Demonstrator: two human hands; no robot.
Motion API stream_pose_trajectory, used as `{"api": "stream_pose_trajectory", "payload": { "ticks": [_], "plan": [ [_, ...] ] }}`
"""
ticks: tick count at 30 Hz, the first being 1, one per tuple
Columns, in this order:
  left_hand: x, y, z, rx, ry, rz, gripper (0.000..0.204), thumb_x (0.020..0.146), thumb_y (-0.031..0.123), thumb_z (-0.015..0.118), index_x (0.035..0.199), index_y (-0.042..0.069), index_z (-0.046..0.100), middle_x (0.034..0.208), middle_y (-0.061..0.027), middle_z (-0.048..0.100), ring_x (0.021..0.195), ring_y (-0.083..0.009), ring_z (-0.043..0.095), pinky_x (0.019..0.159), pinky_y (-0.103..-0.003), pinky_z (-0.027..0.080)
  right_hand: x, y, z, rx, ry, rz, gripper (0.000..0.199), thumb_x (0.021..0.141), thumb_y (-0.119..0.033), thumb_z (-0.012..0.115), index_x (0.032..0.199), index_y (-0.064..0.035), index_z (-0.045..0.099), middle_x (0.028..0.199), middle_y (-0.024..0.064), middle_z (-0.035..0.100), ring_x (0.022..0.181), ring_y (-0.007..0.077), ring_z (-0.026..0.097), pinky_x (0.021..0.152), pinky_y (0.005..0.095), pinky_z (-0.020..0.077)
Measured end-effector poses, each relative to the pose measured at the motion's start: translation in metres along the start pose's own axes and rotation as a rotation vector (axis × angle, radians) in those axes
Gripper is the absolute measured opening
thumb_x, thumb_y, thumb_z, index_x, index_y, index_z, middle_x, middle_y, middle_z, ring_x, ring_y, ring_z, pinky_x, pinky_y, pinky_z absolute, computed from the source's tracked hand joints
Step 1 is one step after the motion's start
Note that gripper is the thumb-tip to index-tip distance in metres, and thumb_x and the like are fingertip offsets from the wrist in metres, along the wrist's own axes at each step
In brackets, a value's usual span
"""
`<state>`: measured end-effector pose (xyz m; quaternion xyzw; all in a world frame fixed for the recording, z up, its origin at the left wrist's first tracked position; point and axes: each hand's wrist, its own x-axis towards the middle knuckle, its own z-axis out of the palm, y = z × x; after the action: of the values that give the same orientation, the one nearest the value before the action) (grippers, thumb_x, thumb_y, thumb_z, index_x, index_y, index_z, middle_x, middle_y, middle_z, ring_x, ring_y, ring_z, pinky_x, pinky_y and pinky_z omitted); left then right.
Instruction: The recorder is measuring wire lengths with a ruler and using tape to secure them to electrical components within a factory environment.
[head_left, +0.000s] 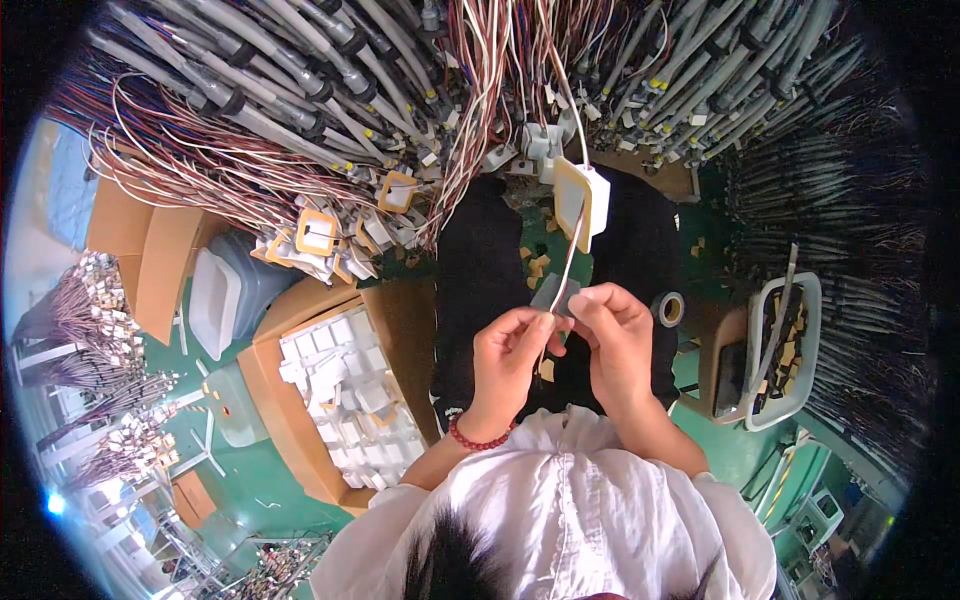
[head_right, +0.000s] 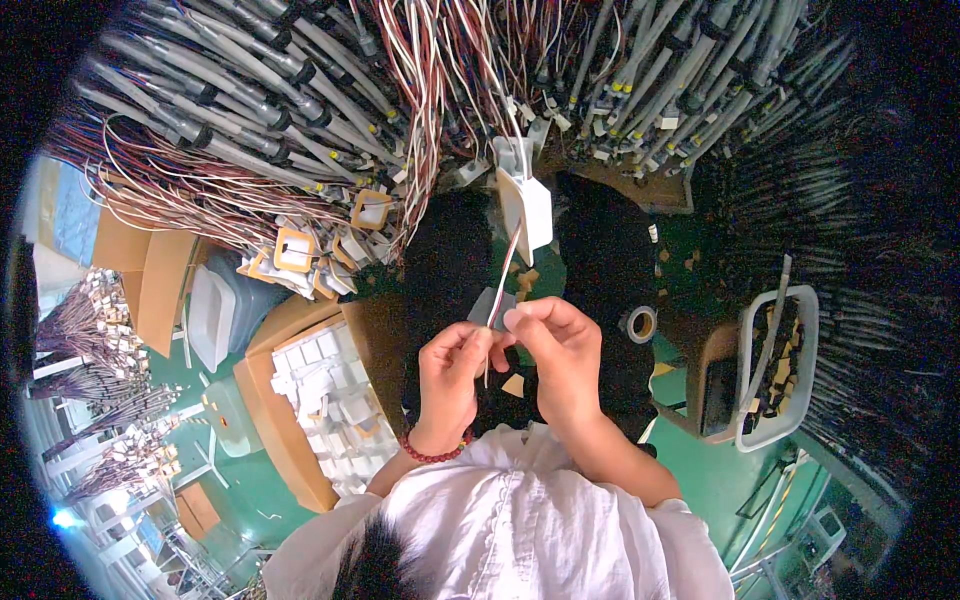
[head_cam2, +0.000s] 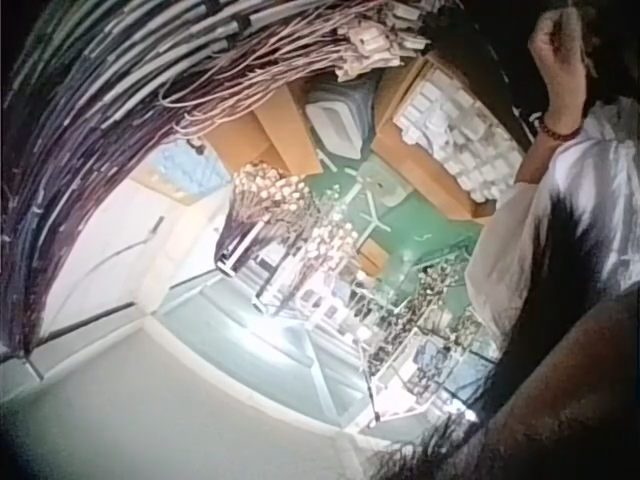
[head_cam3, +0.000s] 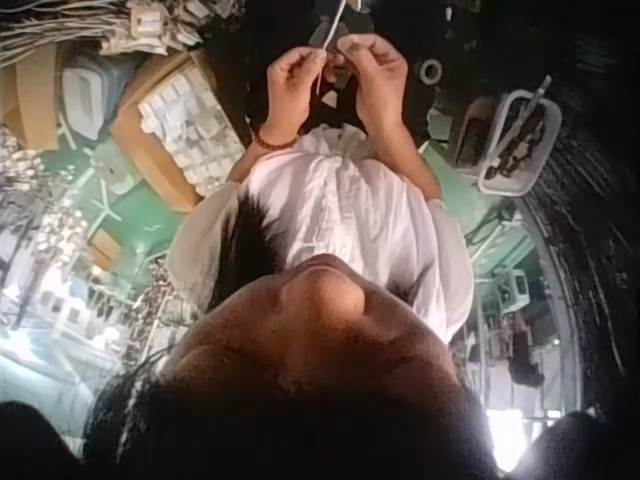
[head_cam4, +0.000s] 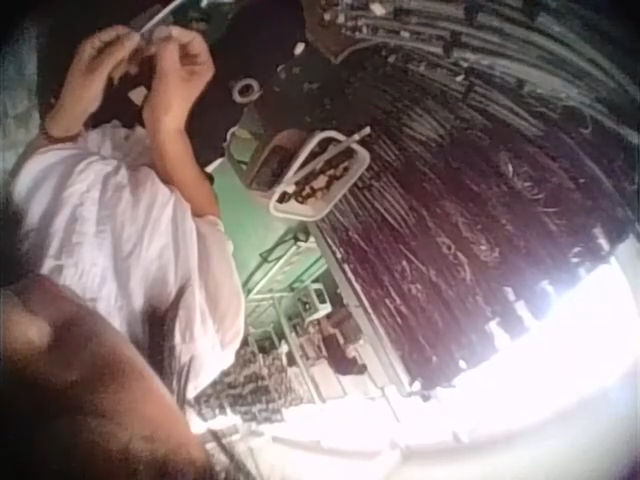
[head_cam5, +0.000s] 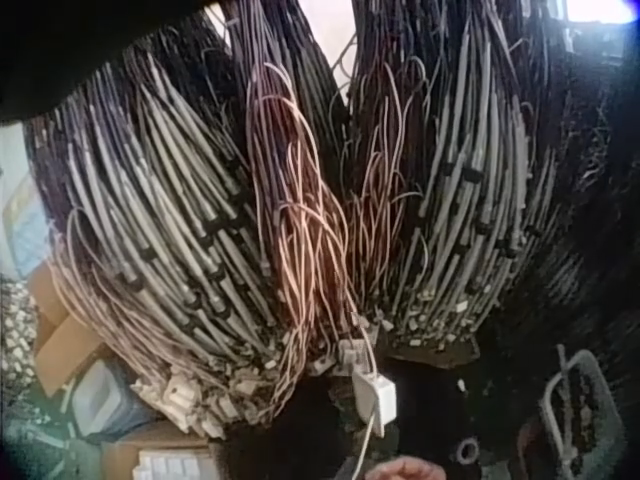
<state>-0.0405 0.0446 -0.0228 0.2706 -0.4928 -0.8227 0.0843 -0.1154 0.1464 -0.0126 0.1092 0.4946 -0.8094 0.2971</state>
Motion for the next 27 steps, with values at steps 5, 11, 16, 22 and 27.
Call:
{"api": "stream_pose_trajectory", "payload": {
  "ticks": [5, 11, 16, 22, 27],
  "plan": [
    [-0.001, -0.007, -0.008, -0.071, -0.028, 0.021, 0.014, 0.093, 0.009, 0.056, 0.089, -0.003, 0.062, 0.088, -0.0085, 0.068, 0.068, -0.0079, 0.057, 0.064, -0.021, 0.045, 0.001, -0.013, -0.010, -0.249, -0.280, -0.066, 0.018, 0.083, -0.002, 0.065, 0.100, 0.0026, 0.062, 0.099, 0.0072, 0.064, 0.081, 0.0109, 0.060, 0.079, 0.0278, 0.0477],
    [-0.004, 0.000, -0.005, -0.049, -0.078, 0.018, 0.013, 0.093, 0.009, 0.056, 0.092, -0.003, 0.062, 0.092, -0.0097, 0.068, 0.070, -0.0086, 0.058, 0.065, -0.021, 0.046, 0.021, -0.023, -0.043, 0.010, -0.627, 0.105, 0.052, 0.083, -0.028, 0.066, 0.116, 0.0109, 0.056, 0.112, 0.0169, 0.062, 0.108, 0.0246, 0.057, 0.102, 0.0395, 0.0379],
    [-0.005, -0.007, 0.000, -0.054, -0.122, 0.010, 0.014, 0.093, 0.012, 0.057, 0.092, 0.000, 0.063, 0.086, -0.0063, 0.067, 0.068, -0.0057, 0.057, 0.060, -0.018, 0.044, 0.025, 0.002, -0.039, 0.022, -0.532, 0.146, 0.044, 0.083, -0.033, 0.070, 0.107, 0.0032, 0.062, 0.105, 0.0193, 0.063, 0.081, 0.0210, 0.062, 0.068, 0.0343, 0.0525],
    [-0.005, -0.020, -0.007, 0.054, -0.163, -0.056, 0.013, 0.092, 0.014, 0.060, 0.096, 0.002, 0.064, 0.076, -0.0011, 0.065, 0.065, -0.0012, 0.056, 0.052, -0.015, 0.038, 0.032, 0.012, -0.041, 0.195, -0.578, 0.232, 0.033, 0.076, -0.013, 0.076, 0.104, -0.0071, 0.060, 0.099, 0.0184, 0.066, 0.084, 0.0239, 0.065, 0.061, 0.0307, 0.0531],
    [-0.002, -0.034, -0.009, 0.107, -0.120, 0.019, 0.017, 0.092, 0.013, 0.060, 0.102, -0.001, 0.062, 0.078, -0.0027, 0.065, 0.069, -0.0043, 0.060, 0.050, -0.017, 0.040, 0.032, 0.000, -0.040, 0.111, -0.526, 0.273, 0.033, 0.074, -0.007, 0.076, 0.103, -0.0052, 0.060, 0.092, 0.0160, 0.068, 0.083, 0.0228, 0.065, 0.059, 0.0299, 0.0530]
  ]
}}
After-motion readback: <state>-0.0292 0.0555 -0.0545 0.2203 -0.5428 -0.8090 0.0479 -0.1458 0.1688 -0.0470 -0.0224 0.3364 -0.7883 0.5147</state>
